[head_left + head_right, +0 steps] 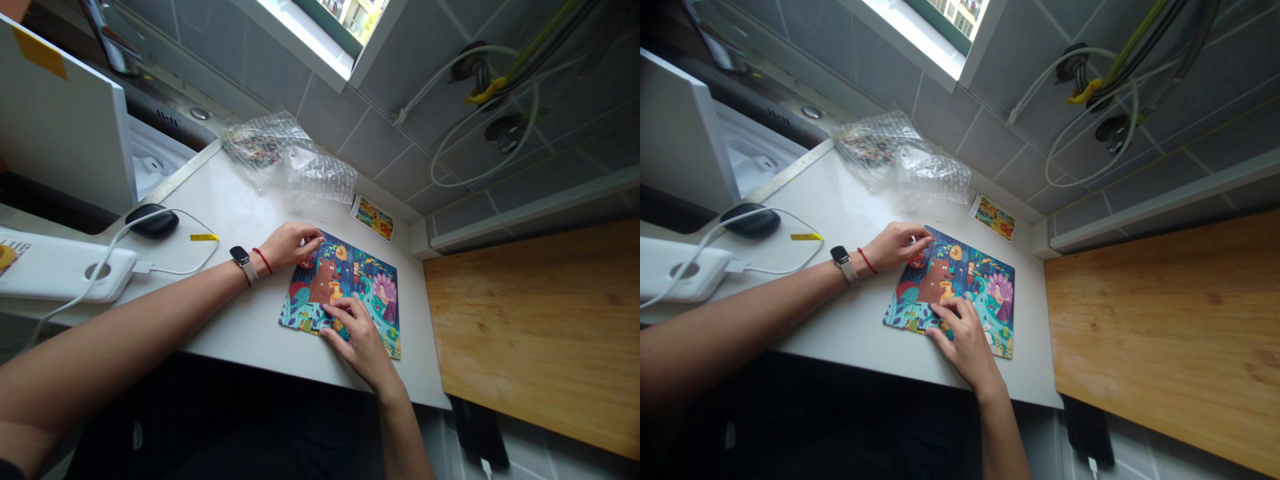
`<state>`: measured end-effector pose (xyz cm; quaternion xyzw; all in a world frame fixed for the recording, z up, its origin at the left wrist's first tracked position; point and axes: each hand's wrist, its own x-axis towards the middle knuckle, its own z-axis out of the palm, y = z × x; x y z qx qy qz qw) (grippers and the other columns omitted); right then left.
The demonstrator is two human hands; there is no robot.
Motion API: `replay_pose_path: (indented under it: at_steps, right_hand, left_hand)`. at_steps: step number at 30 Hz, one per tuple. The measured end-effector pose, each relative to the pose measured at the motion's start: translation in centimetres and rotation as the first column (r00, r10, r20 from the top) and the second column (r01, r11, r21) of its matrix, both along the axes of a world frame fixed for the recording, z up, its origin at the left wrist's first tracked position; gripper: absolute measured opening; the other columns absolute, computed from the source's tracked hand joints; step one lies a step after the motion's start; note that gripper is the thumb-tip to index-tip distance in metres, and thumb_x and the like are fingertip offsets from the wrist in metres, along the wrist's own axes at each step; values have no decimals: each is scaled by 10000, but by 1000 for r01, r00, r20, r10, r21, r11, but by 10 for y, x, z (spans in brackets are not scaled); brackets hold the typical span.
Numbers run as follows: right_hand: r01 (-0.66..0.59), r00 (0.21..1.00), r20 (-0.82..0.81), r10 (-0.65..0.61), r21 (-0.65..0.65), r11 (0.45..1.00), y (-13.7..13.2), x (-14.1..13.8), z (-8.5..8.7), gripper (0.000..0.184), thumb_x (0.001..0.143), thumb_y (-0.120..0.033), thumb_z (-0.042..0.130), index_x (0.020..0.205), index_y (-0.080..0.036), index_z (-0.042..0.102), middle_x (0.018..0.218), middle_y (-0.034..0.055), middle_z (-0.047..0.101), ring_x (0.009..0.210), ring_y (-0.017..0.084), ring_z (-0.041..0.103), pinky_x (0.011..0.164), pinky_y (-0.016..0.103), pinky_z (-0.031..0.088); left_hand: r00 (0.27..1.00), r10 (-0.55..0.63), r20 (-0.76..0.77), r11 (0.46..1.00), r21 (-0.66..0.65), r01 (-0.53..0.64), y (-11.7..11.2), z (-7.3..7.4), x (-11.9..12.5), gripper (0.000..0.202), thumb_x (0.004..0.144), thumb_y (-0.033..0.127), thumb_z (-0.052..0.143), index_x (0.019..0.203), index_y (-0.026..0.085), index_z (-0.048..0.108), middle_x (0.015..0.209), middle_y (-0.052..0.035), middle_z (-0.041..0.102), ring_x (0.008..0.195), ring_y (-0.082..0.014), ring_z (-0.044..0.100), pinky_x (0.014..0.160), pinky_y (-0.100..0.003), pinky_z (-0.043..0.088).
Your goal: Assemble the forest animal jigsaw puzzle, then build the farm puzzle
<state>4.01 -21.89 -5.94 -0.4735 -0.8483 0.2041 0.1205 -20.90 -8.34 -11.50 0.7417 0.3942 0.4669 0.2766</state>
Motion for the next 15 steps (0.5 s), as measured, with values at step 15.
replay_pose_path:
  at_steps: [15]
  right_hand:
    - [5,1000,6,-5,130,992,-13,-19,-11,288,942,-290,756,1229,-261,755,1271,121,637,1147,290,633,992,500,572]
  left_hand:
    - [1000,-9,7,1000,-17,10,1,-1,0,249,997,311,590,949,163,784,780,-38,770,631,-127,648,604,-235,478]
